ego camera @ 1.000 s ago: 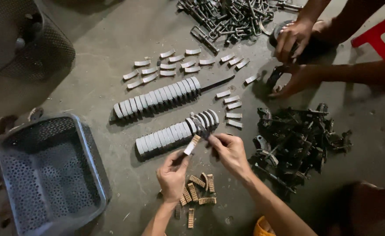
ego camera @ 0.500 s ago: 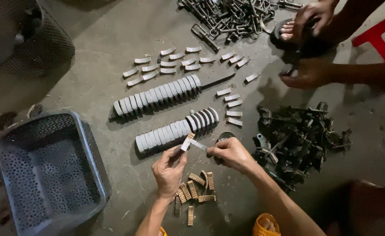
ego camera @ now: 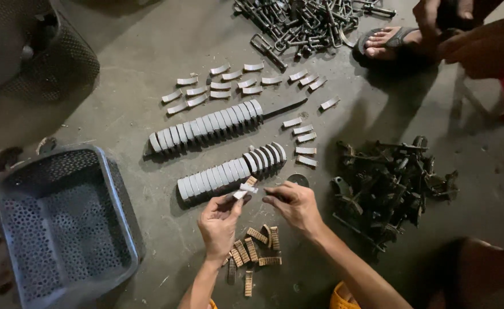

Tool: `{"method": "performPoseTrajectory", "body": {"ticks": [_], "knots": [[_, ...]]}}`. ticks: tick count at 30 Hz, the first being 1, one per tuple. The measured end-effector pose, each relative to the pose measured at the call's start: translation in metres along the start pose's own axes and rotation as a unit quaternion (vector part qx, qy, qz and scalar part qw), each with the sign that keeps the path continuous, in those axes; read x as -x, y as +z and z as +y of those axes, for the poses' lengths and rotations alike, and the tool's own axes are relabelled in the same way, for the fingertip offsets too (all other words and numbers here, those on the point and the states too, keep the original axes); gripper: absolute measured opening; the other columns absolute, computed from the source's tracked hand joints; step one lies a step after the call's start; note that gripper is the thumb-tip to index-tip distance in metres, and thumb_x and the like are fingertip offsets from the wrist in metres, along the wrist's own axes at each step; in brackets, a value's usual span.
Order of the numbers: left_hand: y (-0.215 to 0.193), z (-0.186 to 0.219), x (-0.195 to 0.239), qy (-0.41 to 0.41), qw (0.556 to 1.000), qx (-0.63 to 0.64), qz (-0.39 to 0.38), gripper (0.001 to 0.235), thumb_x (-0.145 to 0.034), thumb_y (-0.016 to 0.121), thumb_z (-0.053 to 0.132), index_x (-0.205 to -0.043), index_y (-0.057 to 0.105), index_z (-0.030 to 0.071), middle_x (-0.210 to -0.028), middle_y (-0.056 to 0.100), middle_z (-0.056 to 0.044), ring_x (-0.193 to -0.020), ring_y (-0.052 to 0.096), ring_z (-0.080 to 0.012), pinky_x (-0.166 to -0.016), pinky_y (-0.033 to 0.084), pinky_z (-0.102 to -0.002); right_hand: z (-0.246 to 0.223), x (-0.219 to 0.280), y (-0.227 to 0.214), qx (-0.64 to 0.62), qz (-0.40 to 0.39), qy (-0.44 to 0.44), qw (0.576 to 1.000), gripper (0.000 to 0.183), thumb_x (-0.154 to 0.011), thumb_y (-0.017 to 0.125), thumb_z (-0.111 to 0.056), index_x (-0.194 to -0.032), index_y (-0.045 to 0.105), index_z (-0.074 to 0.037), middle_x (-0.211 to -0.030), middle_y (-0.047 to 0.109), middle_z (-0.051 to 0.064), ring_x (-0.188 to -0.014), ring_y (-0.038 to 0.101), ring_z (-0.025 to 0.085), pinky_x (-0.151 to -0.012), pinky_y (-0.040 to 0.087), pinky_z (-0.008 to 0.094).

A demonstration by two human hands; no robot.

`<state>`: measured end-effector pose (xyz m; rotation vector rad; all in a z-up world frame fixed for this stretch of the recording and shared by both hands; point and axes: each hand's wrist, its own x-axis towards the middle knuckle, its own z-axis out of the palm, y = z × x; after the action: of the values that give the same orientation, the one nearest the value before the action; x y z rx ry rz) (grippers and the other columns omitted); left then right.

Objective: Applying a substance to small metal plates and stacking them on a rod

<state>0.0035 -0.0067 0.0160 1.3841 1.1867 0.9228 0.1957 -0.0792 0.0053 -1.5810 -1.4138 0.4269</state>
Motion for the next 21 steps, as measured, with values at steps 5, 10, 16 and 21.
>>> {"method": "performPoseTrajectory", "body": {"ticks": [5,10,16,21], "knots": [[-0.002,-0.011,0.002,0.018,0.990,0.133,-0.043,0.022,-0.082,0.075,-0.005,-0.103,0.069,-0.005,-0.089,0.078,-0.012,-0.067,0.067,-0.0142,-0.056,0.052,-0.019,-0.012,-0.007,-0.024,0.016,-0.019,0.049,0.998,0.020,-0.080,0.082,-0.011,-0.099,0.079,-0.004,-0.079,0.072,0.003,-0.053,0.057,0.008,-0.042,0.046,0.021],[0.002,-0.024,0.002,0.075,0.993,0.088,-0.018,0.019,-0.083,0.077,0.001,-0.101,0.070,-0.003,-0.078,0.077,-0.006,-0.046,0.057,-0.0055,-0.034,0.043,-0.014,-0.005,0.001,-0.025,0.011,-0.042,0.118,0.992,0.024,-0.084,0.077,-0.014,-0.106,0.079,-0.005,-0.082,0.075,0.005,-0.059,0.068,0.009,-0.046,0.056,0.018],[0.003,-0.031,0.005,0.182,0.981,-0.063,-0.002,0.025,-0.083,0.079,0.007,-0.107,0.072,0.006,-0.081,0.075,0.001,-0.052,0.057,-0.0046,-0.040,0.044,-0.016,-0.018,0.014,-0.001,0.009,-0.059,0.040,0.997,0.005,-0.085,0.075,-0.003,-0.089,0.078,-0.002,-0.077,0.079,0.010,-0.050,0.066,0.011,-0.036,0.050,0.017],[0.000,-0.033,0.008,0.249,0.960,-0.129,-0.009,0.029,-0.079,0.080,0.002,-0.106,0.071,0.006,-0.097,0.079,-0.005,-0.063,0.070,-0.0088,-0.054,0.063,-0.019,-0.016,0.011,-0.004,0.059,-0.050,0.154,0.985,0.011,-0.085,0.077,-0.010,-0.091,0.081,-0.002,-0.062,0.077,0.008,-0.036,0.057,0.009,-0.025,0.041,0.020]]}}
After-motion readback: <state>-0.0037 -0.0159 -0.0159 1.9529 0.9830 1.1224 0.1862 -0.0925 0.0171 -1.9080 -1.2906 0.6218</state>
